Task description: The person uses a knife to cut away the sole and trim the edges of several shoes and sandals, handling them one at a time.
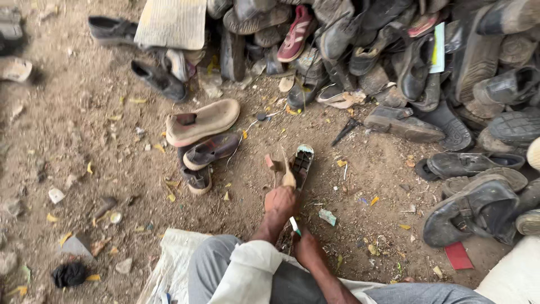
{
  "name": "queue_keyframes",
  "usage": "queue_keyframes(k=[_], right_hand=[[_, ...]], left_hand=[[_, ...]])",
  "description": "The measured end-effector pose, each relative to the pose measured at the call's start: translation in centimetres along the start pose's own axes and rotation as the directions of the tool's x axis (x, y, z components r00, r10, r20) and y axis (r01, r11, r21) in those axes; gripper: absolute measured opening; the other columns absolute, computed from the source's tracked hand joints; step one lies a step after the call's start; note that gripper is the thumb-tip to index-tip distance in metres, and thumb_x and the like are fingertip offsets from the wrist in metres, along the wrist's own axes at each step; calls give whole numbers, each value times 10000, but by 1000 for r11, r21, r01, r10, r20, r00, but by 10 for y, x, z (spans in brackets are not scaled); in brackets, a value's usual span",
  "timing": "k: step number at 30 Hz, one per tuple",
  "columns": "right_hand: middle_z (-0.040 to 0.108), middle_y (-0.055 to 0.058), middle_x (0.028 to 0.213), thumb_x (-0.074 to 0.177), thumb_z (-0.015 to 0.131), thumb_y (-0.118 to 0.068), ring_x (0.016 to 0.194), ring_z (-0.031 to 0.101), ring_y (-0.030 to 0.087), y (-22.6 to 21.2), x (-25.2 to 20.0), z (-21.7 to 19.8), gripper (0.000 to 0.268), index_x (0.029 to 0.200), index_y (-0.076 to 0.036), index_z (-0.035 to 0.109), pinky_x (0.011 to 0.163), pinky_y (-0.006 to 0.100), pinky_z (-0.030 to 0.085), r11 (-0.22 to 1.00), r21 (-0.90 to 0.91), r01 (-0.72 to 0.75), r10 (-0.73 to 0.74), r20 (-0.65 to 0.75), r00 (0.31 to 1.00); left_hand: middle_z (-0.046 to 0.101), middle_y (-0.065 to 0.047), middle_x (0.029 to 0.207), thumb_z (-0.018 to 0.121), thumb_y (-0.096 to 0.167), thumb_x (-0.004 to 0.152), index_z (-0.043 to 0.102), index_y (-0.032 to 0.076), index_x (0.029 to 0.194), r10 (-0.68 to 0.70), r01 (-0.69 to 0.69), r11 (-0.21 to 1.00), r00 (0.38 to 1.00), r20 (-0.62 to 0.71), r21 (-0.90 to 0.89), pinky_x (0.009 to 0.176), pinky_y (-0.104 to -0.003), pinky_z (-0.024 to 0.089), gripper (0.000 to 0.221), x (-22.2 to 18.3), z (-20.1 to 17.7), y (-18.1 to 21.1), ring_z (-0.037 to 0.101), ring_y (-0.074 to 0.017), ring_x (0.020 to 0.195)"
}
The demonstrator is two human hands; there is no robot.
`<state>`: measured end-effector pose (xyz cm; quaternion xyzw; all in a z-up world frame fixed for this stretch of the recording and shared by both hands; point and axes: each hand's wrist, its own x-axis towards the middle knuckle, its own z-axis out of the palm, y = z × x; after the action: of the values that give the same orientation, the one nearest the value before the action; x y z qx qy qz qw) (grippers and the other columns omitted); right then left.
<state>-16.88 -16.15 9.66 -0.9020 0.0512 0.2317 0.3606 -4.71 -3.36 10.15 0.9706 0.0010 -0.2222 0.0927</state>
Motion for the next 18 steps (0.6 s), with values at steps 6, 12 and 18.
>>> queue_keyframes(k=[6, 12, 18], right_hand=[[723, 200, 846, 954, 642, -190, 716, 702, 347, 59, 24, 4, 160, 1022, -53, 691, 612, 482, 524, 974, 42, 222, -209, -200, 957], [704, 137, 767, 1034, 551, -215, 591, 650, 263, 13, 13, -62, 327, 1342, -112, 593, 508, 427, 482, 981, 108, -161, 179, -181, 967], [682, 75, 771, 983, 591, -176, 566, 606, 173, -18, 11, -65, 536, 1508, -124, 495, 475, 352, 525, 962, -133, 238, -269, -324, 907]], left_hand=[[676, -111, 884, 463, 280, 1095, 730, 88, 986, 339, -345, 909, 938, 69, 233, 599, -382, 556, 347, 40, 22, -4, 641, -189, 679], [725, -107, 790, 488, 325, 1055, 699, 42, 944, 61, 34, 455, 996, 70, -890, 607, -340, 575, 370, 59, 32, -28, 683, -172, 635], [700, -128, 680, 606, 330, 946, 720, -43, 825, 47, -4, 596, 998, 30, -803, 565, -368, 538, 408, 41, 1, -20, 675, -206, 587]])
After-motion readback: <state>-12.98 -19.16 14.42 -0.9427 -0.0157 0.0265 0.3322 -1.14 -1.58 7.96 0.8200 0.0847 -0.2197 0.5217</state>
